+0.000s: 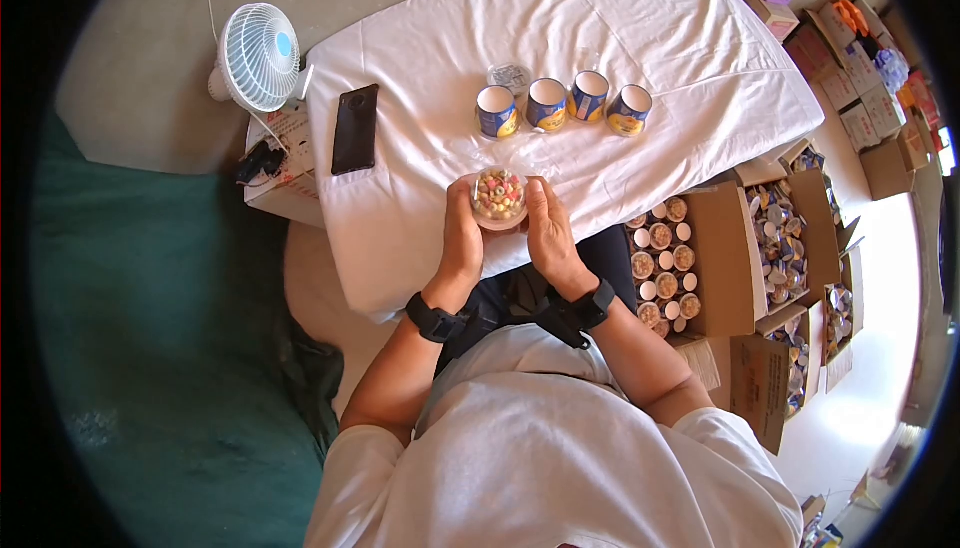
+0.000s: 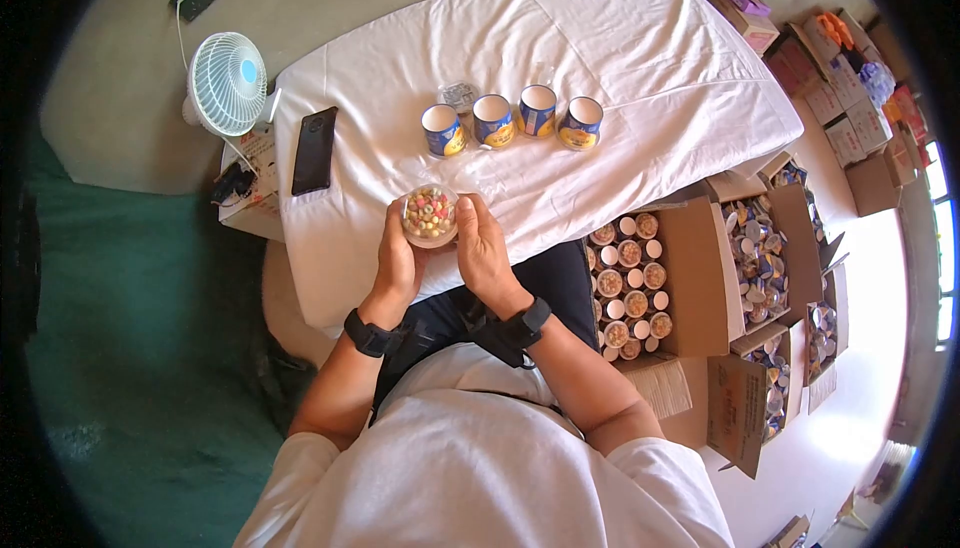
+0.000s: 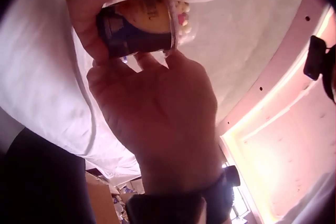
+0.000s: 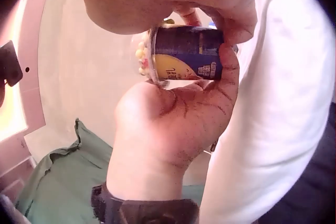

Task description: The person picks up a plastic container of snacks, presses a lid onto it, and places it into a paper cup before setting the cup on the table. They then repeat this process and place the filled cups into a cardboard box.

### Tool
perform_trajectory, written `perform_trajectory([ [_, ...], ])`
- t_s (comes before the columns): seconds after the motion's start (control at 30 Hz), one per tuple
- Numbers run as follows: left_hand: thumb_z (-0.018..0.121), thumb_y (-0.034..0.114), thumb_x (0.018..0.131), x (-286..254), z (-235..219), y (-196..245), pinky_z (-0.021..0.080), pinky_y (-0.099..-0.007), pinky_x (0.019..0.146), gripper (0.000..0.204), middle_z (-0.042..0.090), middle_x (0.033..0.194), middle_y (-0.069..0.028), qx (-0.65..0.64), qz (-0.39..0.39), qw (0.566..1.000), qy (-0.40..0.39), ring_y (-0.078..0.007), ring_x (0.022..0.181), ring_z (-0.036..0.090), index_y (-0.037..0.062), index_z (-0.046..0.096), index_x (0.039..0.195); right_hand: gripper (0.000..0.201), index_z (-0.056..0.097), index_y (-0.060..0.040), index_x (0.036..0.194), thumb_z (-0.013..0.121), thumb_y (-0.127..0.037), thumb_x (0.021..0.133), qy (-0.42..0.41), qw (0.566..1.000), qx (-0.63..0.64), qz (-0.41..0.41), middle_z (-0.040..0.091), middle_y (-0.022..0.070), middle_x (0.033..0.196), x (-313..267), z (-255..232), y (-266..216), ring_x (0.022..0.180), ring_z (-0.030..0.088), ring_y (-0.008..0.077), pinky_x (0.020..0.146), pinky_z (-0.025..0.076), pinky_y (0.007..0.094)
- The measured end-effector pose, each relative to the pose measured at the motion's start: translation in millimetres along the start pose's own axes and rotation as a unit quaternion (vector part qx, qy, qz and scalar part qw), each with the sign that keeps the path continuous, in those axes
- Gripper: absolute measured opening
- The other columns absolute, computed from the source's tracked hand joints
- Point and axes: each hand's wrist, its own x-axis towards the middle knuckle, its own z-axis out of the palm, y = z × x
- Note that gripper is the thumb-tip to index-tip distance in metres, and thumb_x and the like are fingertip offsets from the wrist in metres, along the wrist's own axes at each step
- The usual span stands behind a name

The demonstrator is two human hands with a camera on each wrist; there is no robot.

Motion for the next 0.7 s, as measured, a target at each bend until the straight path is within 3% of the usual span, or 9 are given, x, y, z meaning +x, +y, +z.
perform_trajectory([
  [0.03,0.029,0.044,0.099,2,-3,-3,0.056,-0.0362,0.078,0.047,0.062,0.104,-0.0105,0.011,0.016,1.0,-0.002,-0.02,0.09,0.065,0.005,0.05,0.115,0.042,0.053,0.0029,0.099,0.033,-0.035,0.102,0.012,1.0,0.015,0.0,0.055,0.0049,0.083,2,0,2,0.079,0.048,0.0109,0.071,0.043,0.0267],
  [0.13,0.03,0.043,0.099,-4,-2,23,0.054,-0.0357,0.082,0.047,0.061,0.107,-0.0106,-0.026,-0.12,0.992,-0.025,-0.0197,0.095,0.064,0.0043,0.05,0.115,0.044,0.055,0.0031,0.096,0.034,-0.035,0.102,-0.039,0.998,-0.024,0.039,0.053,0.0036,0.081,10,-7,5,0.077,0.046,0.0101,0.069,0.043,0.028],
  [0.23,0.031,0.043,0.099,8,-22,-5,0.053,-0.0346,0.084,0.047,0.061,0.108,-0.0104,0.066,-0.016,0.997,-0.019,-0.0193,0.097,0.063,0.0038,0.05,0.116,0.046,0.057,0.0047,0.094,0.035,-0.035,0.102,-0.073,0.992,0.073,0.078,0.054,0.0034,0.08,17,-10,17,0.076,0.046,0.0099,0.069,0.043,0.0292],
  [0.33,0.032,0.043,0.099,6,-18,-10,0.052,-0.0337,0.086,0.046,0.06,0.108,-0.0097,0.05,0.031,0.998,-0.003,-0.0186,0.099,0.062,0.0031,0.051,0.115,0.048,0.059,0.0051,0.09,0.035,-0.035,0.102,-0.007,0.995,0.063,0.072,0.055,0.0016,0.078,9,-3,9,0.075,0.047,0.0094,0.066,0.043,0.0285],
  [0.43,0.033,0.042,0.099,0,-8,-1,0.051,-0.0329,0.088,0.046,0.061,0.108,-0.0097,-0.038,-0.053,0.998,-0.017,-0.0184,0.099,0.062,0.0025,0.051,0.113,0.049,0.06,0.0052,0.092,0.035,-0.035,0.102,0.057,0.997,0.052,-0.032,0.057,0.0022,0.079,4,9,12,0.075,0.049,0.0093,0.065,0.043,0.0274],
  [0.53,0.032,0.042,0.099,-7,0,6,0.05,-0.0331,0.09,0.047,0.06,0.108,-0.0104,-0.032,-0.076,0.996,-0.015,-0.0185,0.1,0.061,0.0013,0.051,0.114,0.047,0.059,0.006,0.1,0.035,-0.034,0.102,-0.017,0.999,-0.003,0.035,0.06,0.0047,0.086,10,-7,23,0.081,0.05,0.0094,0.07,0.044,0.0257],
  [0.63,0.03,0.043,0.099,1,-10,-9,0.05,-0.0345,0.09,0.05,0.06,0.11,-0.0112,0.026,-0.005,1.0,-0.007,-0.0194,0.1,0.061,0.0009,0.051,0.116,0.043,0.056,0.0063,0.108,0.035,-0.031,0.102,-0.073,0.991,0.062,0.089,0.061,0.007,0.093,13,-14,16,0.088,0.051,0.0103,0.077,0.044,0.0248],
  [0.7,0.03,0.044,0.099,-5,-4,-4,0.05,-0.0352,0.09,0.051,0.06,0.11,-0.0116,-0.065,-0.034,0.997,-0.007,-0.0199,0.101,0.061,0.0009,0.051,0.116,0.041,0.056,0.0057,0.107,0.036,-0.03,0.102,-0.014,0.993,0.103,0.051,0.061,0.0067,0.094,9,-4,7,0.088,0.052,0.0107,0.079,0.043,0.0242],
])
